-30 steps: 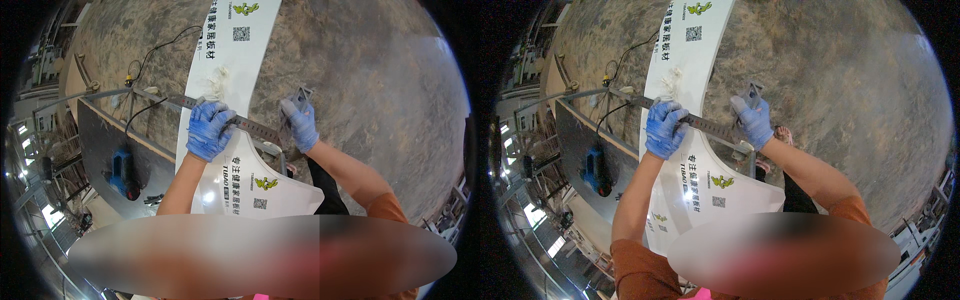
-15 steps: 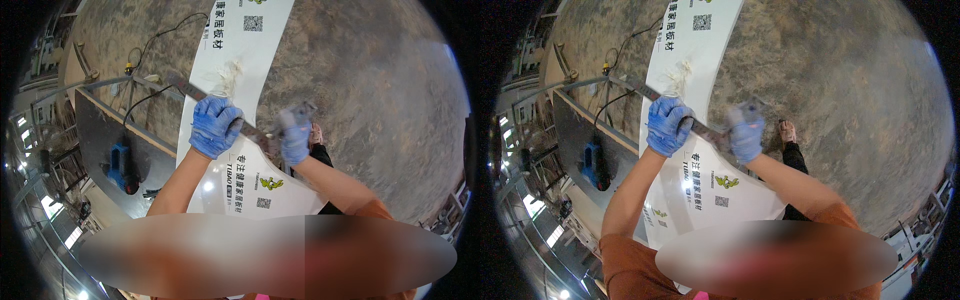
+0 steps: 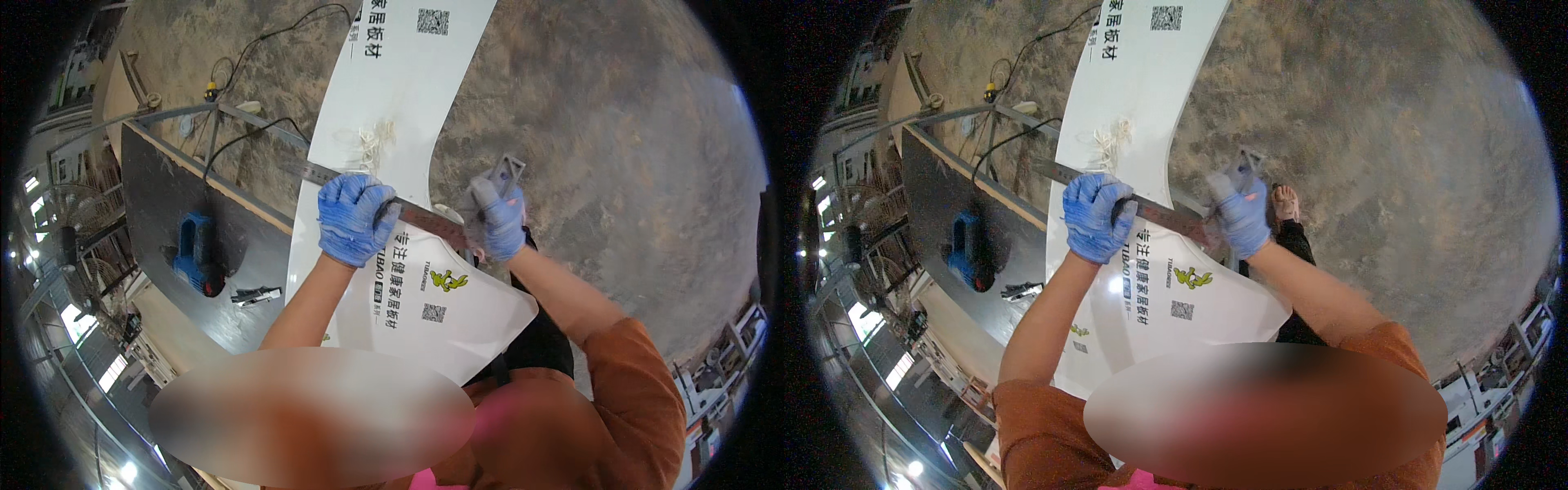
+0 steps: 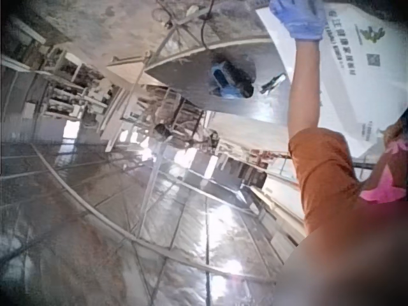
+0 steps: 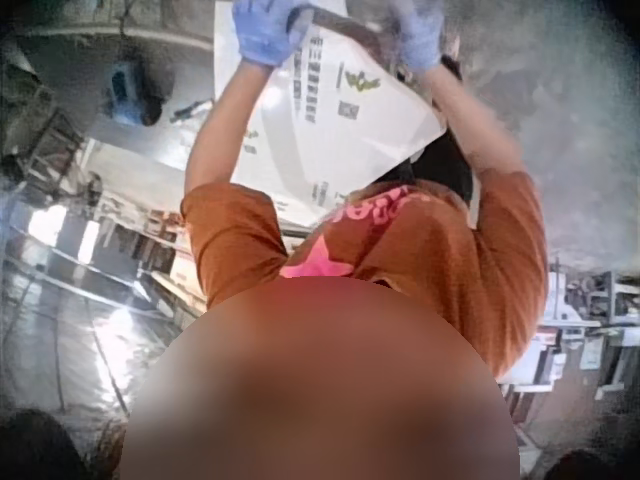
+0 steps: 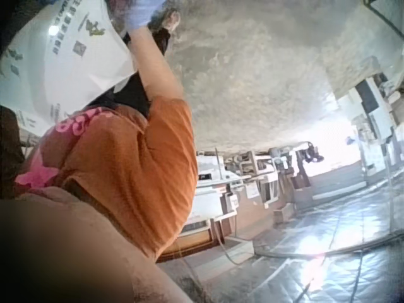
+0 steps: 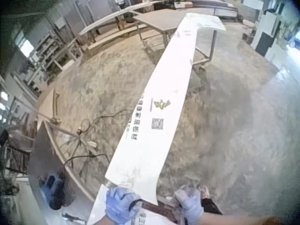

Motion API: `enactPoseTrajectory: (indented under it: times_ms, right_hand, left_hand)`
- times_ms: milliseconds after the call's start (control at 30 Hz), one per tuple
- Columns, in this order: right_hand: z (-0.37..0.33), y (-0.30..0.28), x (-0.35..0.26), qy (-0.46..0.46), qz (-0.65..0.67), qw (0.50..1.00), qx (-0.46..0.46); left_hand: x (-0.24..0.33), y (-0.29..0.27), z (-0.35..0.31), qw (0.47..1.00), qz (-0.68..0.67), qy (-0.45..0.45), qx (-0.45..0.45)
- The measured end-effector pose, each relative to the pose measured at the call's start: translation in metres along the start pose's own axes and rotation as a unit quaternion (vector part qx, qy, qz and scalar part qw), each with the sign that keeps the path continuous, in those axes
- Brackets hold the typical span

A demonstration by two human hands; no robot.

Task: The person uses a heat gun on a large white board, then scrapes and wipes the surface with a metal tool and cloth. The person continues to scrape and wipe the board's surface.

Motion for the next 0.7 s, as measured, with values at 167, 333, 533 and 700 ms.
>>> enactPoseTrajectory:
  times_ms: [167,333,533,700]
  right_hand:
    - [-0.007,0.024,-0.008,0.004,-0.011,1.000,-0.009]
    - [0.012,-0.007,-0.031,0.058,-0.174,0.972,-0.144]
    - [-0.020,0.003,-0.009,0.075,-0.082,0.990,-0.083]
    - [-0.024,0.007,-0.021,0.041,-0.164,0.967,-0.192]
  left_hand:
    - [0.005,-0.003,-0.001,0.999,0.018,-0.006,-0.038]
    - [0.040,-0.003,-0.036,0.998,0.024,-0.045,0.033]
    - [0.031,0.009,-0.057,0.996,0.013,-0.081,0.017]
    - [0.037,0.005,-0.060,0.995,0.016,-0.097,0.011]
Point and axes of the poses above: each hand's wrist, its own z-axis towards the middle knuckle, its own y-axis out of the palm, x = y × z, the point moved 3 cm from there along z, towards the middle knuckle, and after that the axes turned 8 degrees about -y, right-handed, at the moved point
